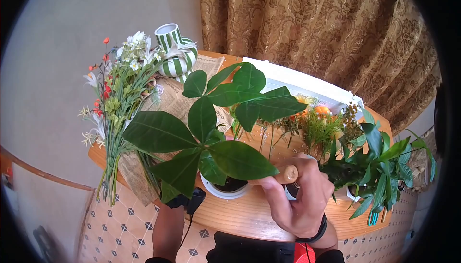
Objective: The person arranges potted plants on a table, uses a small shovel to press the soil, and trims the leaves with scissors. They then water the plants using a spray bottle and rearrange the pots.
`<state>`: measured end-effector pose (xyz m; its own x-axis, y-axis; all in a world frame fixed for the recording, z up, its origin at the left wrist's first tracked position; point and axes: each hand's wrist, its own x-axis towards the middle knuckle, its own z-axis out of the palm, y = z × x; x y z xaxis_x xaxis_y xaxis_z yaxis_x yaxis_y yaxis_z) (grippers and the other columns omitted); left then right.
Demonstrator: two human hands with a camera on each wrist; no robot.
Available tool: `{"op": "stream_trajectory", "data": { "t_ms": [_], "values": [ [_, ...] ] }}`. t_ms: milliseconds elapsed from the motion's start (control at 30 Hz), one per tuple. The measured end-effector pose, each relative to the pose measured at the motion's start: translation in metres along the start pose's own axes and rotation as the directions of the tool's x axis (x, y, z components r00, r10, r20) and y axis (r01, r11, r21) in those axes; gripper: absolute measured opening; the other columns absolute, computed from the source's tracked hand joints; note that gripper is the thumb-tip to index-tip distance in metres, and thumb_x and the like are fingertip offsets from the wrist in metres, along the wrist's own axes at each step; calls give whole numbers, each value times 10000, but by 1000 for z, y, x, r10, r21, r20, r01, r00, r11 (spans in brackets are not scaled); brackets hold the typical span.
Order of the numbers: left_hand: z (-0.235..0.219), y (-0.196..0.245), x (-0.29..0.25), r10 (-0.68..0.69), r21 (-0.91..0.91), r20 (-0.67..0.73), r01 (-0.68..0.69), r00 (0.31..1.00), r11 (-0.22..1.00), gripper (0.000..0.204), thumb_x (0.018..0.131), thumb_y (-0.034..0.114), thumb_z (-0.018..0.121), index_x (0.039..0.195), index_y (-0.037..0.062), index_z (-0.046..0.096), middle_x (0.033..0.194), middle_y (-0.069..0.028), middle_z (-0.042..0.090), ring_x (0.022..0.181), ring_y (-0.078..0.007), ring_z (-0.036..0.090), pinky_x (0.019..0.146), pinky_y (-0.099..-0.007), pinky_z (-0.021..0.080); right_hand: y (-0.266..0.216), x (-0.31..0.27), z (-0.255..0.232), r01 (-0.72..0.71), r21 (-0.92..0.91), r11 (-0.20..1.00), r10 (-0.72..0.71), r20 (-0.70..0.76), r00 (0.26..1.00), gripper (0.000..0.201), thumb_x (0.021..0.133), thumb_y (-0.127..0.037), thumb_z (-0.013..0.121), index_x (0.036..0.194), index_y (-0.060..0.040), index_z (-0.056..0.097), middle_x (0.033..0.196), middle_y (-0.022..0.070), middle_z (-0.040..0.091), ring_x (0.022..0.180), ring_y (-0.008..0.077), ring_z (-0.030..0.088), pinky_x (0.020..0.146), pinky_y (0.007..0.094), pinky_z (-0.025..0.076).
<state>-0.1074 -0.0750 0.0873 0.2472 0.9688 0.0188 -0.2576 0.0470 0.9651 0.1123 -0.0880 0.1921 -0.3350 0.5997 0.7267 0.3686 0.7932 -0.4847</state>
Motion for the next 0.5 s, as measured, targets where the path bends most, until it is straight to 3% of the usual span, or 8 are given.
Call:
{"op": "stream_trajectory", "data": {
  "t_ms": [200,300,500],
  "values": [
    [-1,0,0,12,-11,6,-12,1000,1000,576,1044,454,523,1305,-56,582,1233,-150,677,1134,-199,652,1023,-360,505,2,0,3,19,-31,999,-18,37,999,290,823,-88,855,890,46,606,683,85,576,470,131,569,418,271,413],
    [1,2,0,-70,-15,-30,69,997,997,553,1054,434,510,1300,-55,587,1235,-153,675,1127,-198,654,1012,-355,510,0,-2,2,4,-8,1000,-4,15,1000,293,819,-88,857,889,44,606,690,85,580,467,131,566,417,275,414],
    [3,-3,-1,44,-97,-13,-45,999,994,547,1051,434,511,1287,-52,600,1244,-145,671,1128,-200,653,1011,-360,511,0,-4,2,24,-29,999,-25,-16,1000,297,812,-87,862,892,43,608,694,82,580,467,130,562,421,277,416]
  ]
}}
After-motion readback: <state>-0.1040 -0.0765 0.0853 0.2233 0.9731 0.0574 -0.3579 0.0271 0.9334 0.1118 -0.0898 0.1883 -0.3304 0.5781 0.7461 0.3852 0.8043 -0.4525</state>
